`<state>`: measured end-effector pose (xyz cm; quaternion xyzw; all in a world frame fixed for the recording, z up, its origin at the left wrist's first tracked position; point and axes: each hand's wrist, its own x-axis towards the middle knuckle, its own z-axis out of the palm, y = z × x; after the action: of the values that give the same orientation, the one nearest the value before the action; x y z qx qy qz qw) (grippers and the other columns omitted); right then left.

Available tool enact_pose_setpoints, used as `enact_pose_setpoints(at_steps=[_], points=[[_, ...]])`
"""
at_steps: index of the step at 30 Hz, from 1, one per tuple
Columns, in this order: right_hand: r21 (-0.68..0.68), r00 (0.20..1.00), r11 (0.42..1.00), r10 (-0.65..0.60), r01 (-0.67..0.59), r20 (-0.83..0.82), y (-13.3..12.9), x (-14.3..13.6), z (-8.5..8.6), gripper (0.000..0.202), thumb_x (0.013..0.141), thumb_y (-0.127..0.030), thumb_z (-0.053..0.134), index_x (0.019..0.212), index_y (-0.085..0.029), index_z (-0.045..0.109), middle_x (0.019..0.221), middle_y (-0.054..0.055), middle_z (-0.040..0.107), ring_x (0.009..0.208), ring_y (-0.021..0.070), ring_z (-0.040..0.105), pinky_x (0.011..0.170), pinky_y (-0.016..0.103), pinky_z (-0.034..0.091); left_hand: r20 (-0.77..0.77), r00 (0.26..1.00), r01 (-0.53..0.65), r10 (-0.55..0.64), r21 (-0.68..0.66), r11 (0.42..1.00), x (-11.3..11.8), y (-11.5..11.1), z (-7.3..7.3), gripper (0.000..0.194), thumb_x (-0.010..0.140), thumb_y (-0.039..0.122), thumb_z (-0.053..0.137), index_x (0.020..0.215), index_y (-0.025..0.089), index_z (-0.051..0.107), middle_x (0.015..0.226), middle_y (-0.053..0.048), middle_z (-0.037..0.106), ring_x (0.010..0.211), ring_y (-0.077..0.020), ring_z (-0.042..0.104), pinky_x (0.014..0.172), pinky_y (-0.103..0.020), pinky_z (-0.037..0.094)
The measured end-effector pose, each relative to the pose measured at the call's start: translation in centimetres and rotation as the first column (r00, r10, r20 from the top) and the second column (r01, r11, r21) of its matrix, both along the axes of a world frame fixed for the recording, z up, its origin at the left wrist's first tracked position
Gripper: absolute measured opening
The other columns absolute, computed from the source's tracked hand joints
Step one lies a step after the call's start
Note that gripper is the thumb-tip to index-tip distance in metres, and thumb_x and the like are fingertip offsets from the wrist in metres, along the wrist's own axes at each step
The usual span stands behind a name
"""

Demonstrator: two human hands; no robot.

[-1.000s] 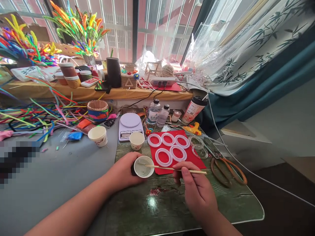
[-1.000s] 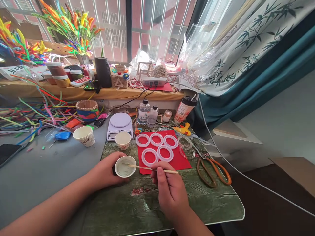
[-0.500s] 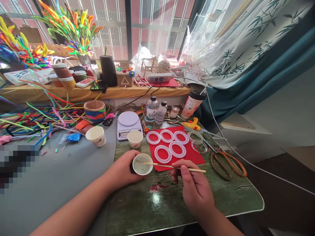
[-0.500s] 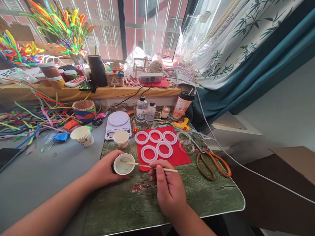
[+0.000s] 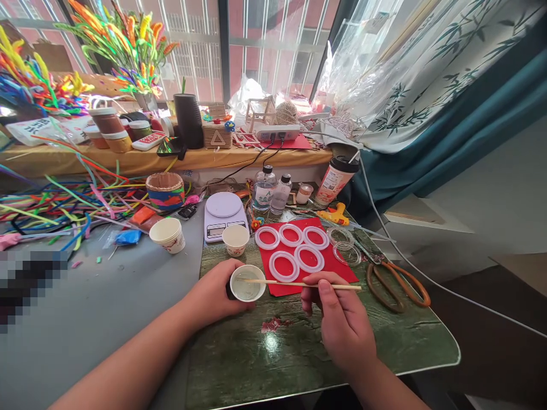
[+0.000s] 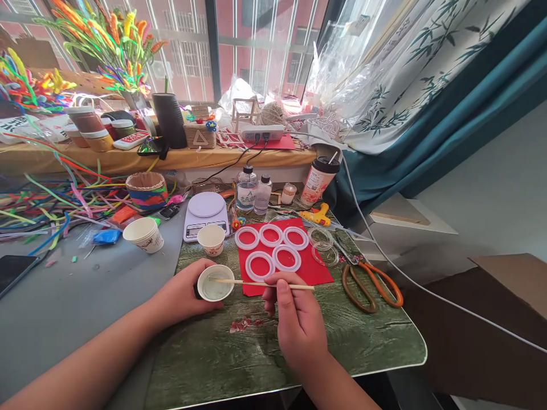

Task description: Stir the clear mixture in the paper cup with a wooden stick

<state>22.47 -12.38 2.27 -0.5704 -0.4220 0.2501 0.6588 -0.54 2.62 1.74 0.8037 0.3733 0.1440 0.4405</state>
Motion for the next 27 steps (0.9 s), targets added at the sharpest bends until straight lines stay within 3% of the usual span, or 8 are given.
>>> enact_pose_setpoints(at_steps=[14,27], points=[[-0.026,0.992,1.000,-0.007,0.004,-0.126,0.4,0.4,0.3,0.043,0.112,-0.062,0.068,0.103,-0.022,0.081,0.077,0.005,0.075,0.064,0.0195,0.072,0.052,0.028,0.059,-0.008,1.000,0.005,-0.005,0.000,1.000,0.0,0.1,-0.1,0.056,0.074,0.039,0.096,0.124,0.026,0.072,0.127,-0.007,0.082,0.115,-0.0349,0.077,0.106,-0.046,0.061],[-0.038,0.973,0.998,-0.054,0.046,-0.226,0.5,0.3,1.4,0.046,0.102,-0.068,0.080,0.095,-0.022,0.084,0.073,0.004,0.073,0.059,0.0189,0.070,0.051,0.030,0.062,-0.008,1.000,-0.004,0.004,0.003,1.000,0.0,0.0,0.1,0.055,0.073,0.036,0.096,0.122,0.026,0.072,0.127,-0.007,0.082,0.115,-0.0352,0.078,0.106,-0.047,0.061]])
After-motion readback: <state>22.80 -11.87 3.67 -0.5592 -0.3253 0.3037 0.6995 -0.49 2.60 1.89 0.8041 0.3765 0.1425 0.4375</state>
